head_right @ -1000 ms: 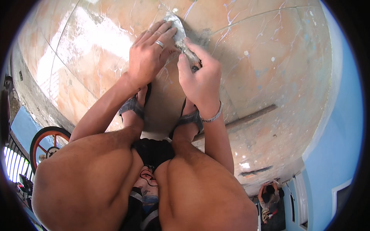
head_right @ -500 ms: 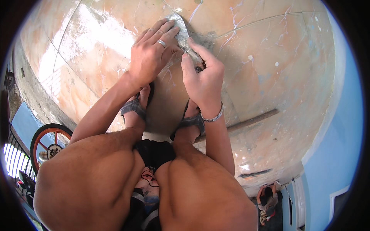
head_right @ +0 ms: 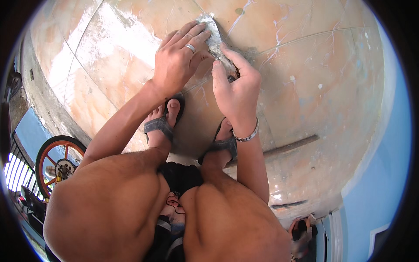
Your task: The person uses a putty knife to apply and smooth grout into the gaps between floor tiles. They repeatedly press the material into the joints and wipe excess from the tile surface.
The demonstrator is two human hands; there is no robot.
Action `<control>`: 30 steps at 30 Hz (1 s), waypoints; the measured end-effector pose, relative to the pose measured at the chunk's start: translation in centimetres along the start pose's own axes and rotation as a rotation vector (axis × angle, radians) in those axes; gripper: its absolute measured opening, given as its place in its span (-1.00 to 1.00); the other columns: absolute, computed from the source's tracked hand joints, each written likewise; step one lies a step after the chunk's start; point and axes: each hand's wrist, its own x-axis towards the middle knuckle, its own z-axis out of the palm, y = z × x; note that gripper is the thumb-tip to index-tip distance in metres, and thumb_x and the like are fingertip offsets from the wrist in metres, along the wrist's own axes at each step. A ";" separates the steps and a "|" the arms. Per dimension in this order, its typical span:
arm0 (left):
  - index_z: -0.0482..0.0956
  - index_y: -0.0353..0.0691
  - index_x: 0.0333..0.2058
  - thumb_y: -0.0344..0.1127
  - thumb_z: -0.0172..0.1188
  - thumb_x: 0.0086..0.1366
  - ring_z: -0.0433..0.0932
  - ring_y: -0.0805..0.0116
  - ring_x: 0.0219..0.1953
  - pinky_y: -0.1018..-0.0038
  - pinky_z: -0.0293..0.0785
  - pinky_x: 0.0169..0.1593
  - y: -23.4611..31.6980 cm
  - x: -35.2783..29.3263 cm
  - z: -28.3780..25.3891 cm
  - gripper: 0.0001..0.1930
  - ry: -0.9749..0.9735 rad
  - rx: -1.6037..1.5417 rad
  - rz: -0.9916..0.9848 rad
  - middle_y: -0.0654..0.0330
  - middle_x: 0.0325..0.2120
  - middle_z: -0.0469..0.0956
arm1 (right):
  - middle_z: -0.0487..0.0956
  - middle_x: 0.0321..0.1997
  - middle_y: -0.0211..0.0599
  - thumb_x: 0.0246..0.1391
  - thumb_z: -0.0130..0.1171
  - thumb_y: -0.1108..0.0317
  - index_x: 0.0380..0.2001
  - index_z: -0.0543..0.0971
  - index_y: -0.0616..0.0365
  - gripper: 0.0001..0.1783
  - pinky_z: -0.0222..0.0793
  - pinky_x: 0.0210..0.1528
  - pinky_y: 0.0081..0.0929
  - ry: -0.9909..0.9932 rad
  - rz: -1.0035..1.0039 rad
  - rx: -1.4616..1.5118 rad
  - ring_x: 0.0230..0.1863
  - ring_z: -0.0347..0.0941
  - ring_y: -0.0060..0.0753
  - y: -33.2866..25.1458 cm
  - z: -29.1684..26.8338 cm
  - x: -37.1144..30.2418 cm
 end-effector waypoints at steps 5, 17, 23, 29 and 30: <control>0.72 -0.21 0.17 -0.34 0.54 0.17 0.60 0.02 0.35 0.11 0.53 0.30 -0.1 0.5 -0.3 -0.46 -0.010 0.003 0.000 0.06 0.23 0.69 | 0.80 -0.12 0.04 0.28 0.31 0.45 0.14 0.70 0.46 -0.59 0.59 -0.23 -0.41 0.023 -0.118 -0.056 -0.28 0.68 -0.48 -0.7 0.1 0.9; 0.73 -0.24 0.17 -0.38 0.52 0.17 0.60 -0.01 0.35 0.11 0.53 0.31 -2.0 1.5 0.0 -0.46 0.045 0.006 0.016 0.00 0.22 0.70 | 0.77 -0.16 0.02 0.27 0.32 0.43 0.13 0.70 0.45 -0.58 0.59 -0.12 -0.39 0.023 -0.180 -0.080 -0.18 0.69 -0.37 -1.2 1.6 3.0; 0.73 -0.20 0.17 -0.35 0.49 0.22 0.60 -0.02 0.34 0.08 0.54 0.30 -2.1 1.6 -0.4 -0.50 0.104 -0.051 -0.063 0.02 0.22 0.69 | 0.78 -0.27 -0.08 0.26 0.29 0.43 0.14 0.68 0.51 -0.55 0.59 -0.19 -0.39 -0.006 -0.228 -0.020 -0.34 0.62 -0.47 -2.1 1.7 2.9; 0.73 -0.18 0.17 -0.31 0.49 0.25 0.60 -0.02 0.34 0.11 0.54 0.30 -2.7 1.5 -0.1 -0.51 0.054 0.014 0.044 0.03 0.22 0.70 | 0.68 -0.37 -0.31 0.29 0.29 0.42 0.15 0.68 0.50 -0.55 0.47 -0.35 -0.52 0.012 -0.113 0.064 -0.41 0.49 -0.68 -2.4 1.7 3.0; 0.73 -0.18 0.17 -0.30 0.49 0.26 0.60 -0.02 0.34 0.11 0.54 0.30 -2.8 1.6 -0.2 -0.51 0.045 0.020 0.041 0.04 0.22 0.70 | 0.67 -0.40 -0.34 0.29 0.29 0.42 0.15 0.68 0.51 -0.55 0.45 -0.37 -0.53 0.007 -0.071 0.050 -0.42 0.47 -0.70 -2.2 1.8 3.1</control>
